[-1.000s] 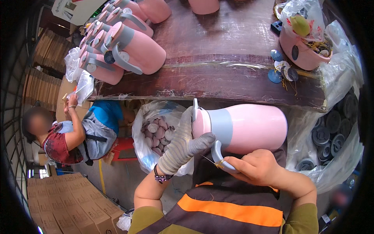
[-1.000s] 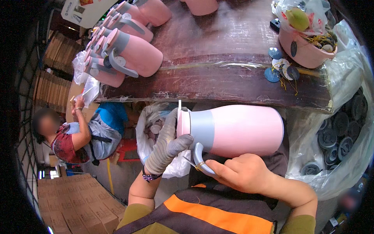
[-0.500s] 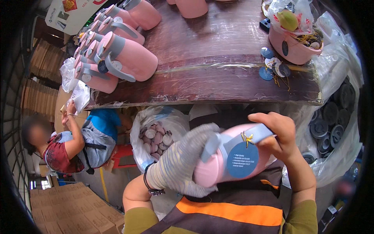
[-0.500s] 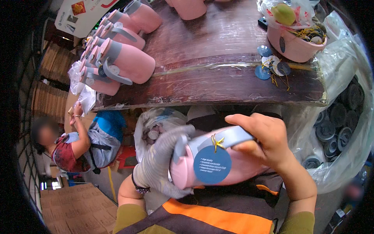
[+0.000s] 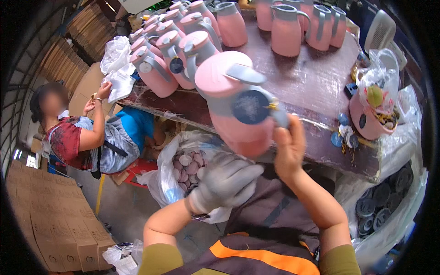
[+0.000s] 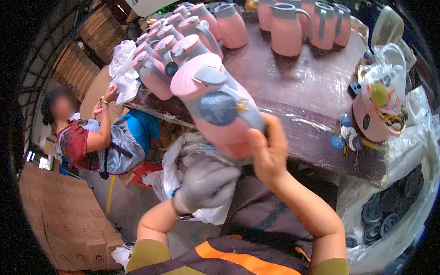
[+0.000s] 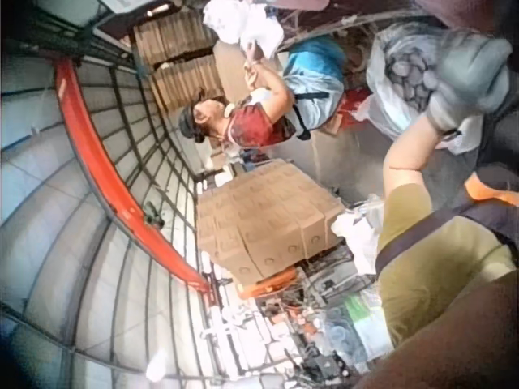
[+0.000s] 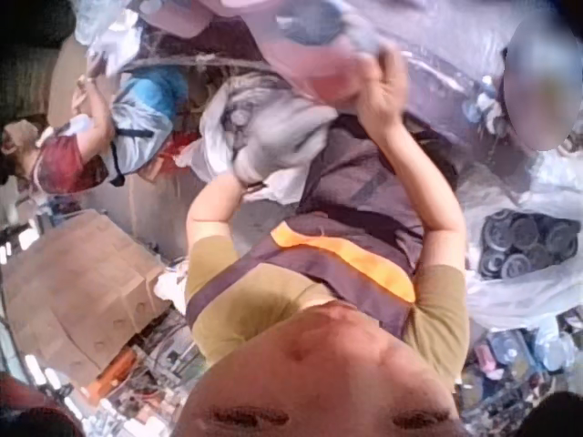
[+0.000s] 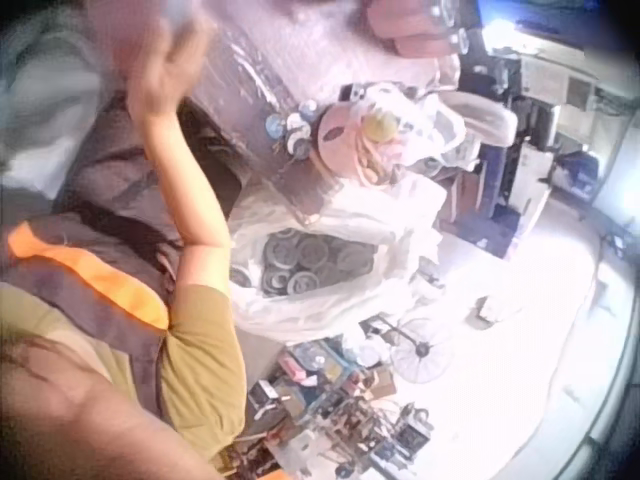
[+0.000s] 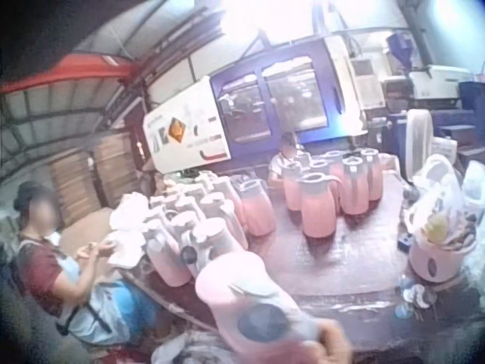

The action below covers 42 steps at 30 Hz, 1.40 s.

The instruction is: The person assembles pink pitchers by attaching gray lids and blue tags to each unit. They pick up a pitcher, secure the lid, attach a tag, and place the finished item on the table. The process is repeated for multiple pitchers.

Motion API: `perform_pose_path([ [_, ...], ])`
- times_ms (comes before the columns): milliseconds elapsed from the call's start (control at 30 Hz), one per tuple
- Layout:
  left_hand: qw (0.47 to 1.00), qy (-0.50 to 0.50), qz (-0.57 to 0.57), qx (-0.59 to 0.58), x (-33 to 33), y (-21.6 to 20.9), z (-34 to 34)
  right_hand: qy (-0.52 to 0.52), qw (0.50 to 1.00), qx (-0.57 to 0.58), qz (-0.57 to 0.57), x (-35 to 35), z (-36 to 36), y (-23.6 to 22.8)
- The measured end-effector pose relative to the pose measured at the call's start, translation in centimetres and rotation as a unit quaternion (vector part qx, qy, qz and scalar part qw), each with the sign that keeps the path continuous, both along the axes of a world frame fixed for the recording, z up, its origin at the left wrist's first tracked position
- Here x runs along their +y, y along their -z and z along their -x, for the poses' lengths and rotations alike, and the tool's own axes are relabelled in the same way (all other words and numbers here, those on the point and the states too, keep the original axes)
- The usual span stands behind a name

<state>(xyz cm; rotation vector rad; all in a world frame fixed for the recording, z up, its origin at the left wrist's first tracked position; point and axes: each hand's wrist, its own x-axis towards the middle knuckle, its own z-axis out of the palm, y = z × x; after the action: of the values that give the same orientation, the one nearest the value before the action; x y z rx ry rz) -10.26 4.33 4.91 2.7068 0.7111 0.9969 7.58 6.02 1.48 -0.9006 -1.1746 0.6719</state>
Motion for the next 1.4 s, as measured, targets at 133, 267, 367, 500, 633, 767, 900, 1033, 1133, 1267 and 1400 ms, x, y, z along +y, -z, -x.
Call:
perform_pose_path([
  [133, 0.979, -0.151, 0.085, 0.11, 6.4, 10.5, -2.0, -0.072, 0.997, -0.013, 0.033, 5.4, 3.8, 3.7],
  [267, 0.967, -0.225, 0.068, 0.099, 12.6, 16.9, -2.8, -0.043, 0.99, -0.133, 0.034, 6.7, 2.9, 3.3],
  [367, 0.958, -0.232, 0.095, 0.141, 14.0, 11.7, -3.5, 0.058, 0.982, -0.175, 0.043, 9.4, -1.8, 4.1],
  [500, 0.934, -0.291, 0.122, 0.169, 18.1, 12.1, -2.3, 0.129, 0.959, -0.251, 0.017, 15.7, -7.8, 3.1],
  [633, 0.894, -0.417, 0.115, 0.119, 21.4, 13.2, -2.3, 0.176, 0.886, -0.428, -0.003, 23.8, -11.8, 0.3],
  [767, 0.832, -0.512, 0.166, 0.133, 23.5, 13.2, -2.8, 0.268, 0.777, -0.57, -0.013, 33.0, -13.7, -3.7],
  [900, 0.83, -0.521, 0.168, 0.11, 25.1, 13.2, -3.1, 0.258, 0.737, -0.622, 0.058, 38.3, -17.9, -6.5],
  [1033, 0.832, -0.514, 0.183, 0.099, 25.9, 12.8, -3.3, 0.228, 0.763, -0.604, 0.039, 38.3, -19.7, -5.1],
  [1133, 0.837, -0.511, 0.176, 0.088, 25.9, 13.4, -3.2, 0.246, 0.819, -0.516, -0.045, 33.5, -18.1, -2.8],
  [1267, 0.852, -0.492, 0.172, 0.048, 25.8, 13.8, -2.3, 0.195, 0.892, -0.393, -0.11, 19.7, -14.8, -1.3],
  [1400, 0.915, -0.382, 0.087, -0.097, 26.6, 15.7, -0.9, 0.209, 0.927, -0.297, -0.099, 2.6, -15.9, -4.1],
])
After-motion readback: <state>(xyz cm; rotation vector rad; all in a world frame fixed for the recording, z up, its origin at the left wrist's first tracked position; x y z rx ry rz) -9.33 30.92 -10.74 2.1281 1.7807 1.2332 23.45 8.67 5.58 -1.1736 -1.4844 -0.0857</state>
